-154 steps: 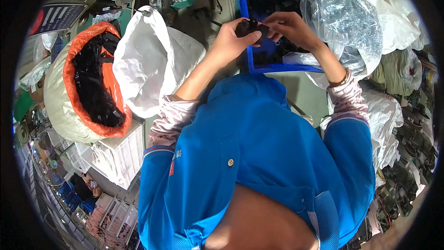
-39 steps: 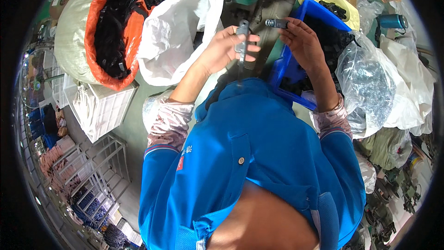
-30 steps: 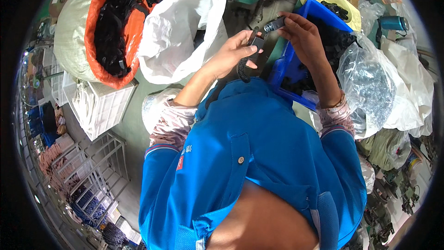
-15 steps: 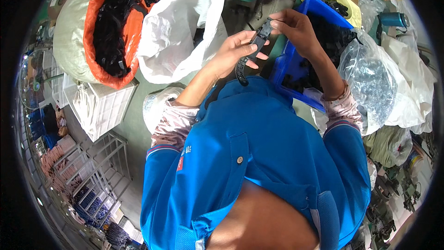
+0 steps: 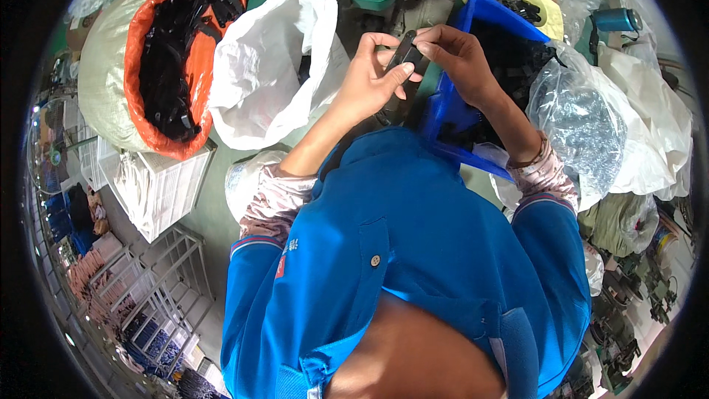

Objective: The person repeatedly picks small black plastic components from a blue bin, snaps them together by hand, and places the assembled pieces into a white sack. The person also handles a large white sack and a plastic bag, moving them aside to access the bin.

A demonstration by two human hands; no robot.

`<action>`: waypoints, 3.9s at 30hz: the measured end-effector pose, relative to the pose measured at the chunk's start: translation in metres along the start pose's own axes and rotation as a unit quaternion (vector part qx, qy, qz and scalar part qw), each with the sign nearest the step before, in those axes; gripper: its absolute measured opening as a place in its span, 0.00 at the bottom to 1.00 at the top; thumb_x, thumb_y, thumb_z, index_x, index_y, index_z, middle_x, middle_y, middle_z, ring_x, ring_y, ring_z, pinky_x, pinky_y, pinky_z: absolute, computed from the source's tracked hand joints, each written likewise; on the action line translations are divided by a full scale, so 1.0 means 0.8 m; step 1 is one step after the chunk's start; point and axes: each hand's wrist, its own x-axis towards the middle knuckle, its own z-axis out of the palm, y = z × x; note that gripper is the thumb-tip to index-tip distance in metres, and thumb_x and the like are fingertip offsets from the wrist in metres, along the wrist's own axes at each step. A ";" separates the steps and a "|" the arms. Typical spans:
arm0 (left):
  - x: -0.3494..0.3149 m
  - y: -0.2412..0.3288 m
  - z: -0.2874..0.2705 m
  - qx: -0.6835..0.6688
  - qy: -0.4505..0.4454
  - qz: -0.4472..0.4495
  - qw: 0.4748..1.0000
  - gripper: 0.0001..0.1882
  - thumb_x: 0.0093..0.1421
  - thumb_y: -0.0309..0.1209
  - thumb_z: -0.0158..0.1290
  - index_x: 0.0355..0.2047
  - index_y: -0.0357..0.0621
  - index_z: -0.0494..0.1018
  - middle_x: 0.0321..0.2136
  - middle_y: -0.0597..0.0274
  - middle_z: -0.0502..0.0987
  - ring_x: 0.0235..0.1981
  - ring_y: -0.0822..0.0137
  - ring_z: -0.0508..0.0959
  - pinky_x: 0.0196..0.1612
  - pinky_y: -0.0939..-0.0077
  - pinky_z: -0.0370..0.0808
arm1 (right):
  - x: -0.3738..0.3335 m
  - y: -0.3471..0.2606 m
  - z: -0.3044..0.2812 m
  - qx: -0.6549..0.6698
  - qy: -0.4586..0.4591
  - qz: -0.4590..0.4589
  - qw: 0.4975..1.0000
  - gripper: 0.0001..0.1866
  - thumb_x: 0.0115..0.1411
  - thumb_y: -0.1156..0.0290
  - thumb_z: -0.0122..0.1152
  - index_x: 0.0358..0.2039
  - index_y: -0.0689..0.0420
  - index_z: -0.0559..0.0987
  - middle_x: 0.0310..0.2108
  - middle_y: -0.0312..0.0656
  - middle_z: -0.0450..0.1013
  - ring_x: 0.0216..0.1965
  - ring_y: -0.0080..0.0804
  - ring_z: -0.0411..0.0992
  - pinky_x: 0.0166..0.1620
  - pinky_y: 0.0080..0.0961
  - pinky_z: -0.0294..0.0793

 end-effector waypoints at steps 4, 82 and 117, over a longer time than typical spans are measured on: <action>0.015 0.002 0.009 0.054 0.027 0.033 0.998 0.14 0.61 0.25 0.58 0.40 0.37 0.63 0.33 0.59 0.78 0.33 0.72 0.81 0.26 0.82 0.77 | -0.011 -0.006 -0.011 0.012 0.041 -0.025 0.999 0.07 0.61 0.74 0.60 0.38 0.63 0.80 0.43 0.38 0.75 0.46 0.22 0.70 0.53 0.22 0.67; 0.110 0.121 -0.238 0.492 -0.139 0.219 0.831 0.20 0.53 0.34 0.63 0.47 0.47 0.76 0.19 0.60 0.71 0.21 0.54 0.73 0.26 0.66 0.69 | 0.147 0.002 0.128 -0.157 0.146 -0.088 0.973 0.12 0.63 0.75 0.59 0.45 0.67 0.78 0.33 0.44 0.79 0.31 0.27 0.78 0.36 0.23 0.81; 0.110 0.119 -0.260 0.468 -0.131 0.184 0.855 0.10 0.54 0.29 0.62 0.35 0.39 0.76 0.23 0.53 0.75 0.19 0.64 0.67 0.27 0.73 0.70 | 0.240 0.173 -0.001 -0.598 0.217 -0.049 0.770 0.23 0.64 0.56 0.52 0.57 0.50 0.72 0.56 0.48 0.69 0.57 0.50 0.67 0.57 0.46 0.65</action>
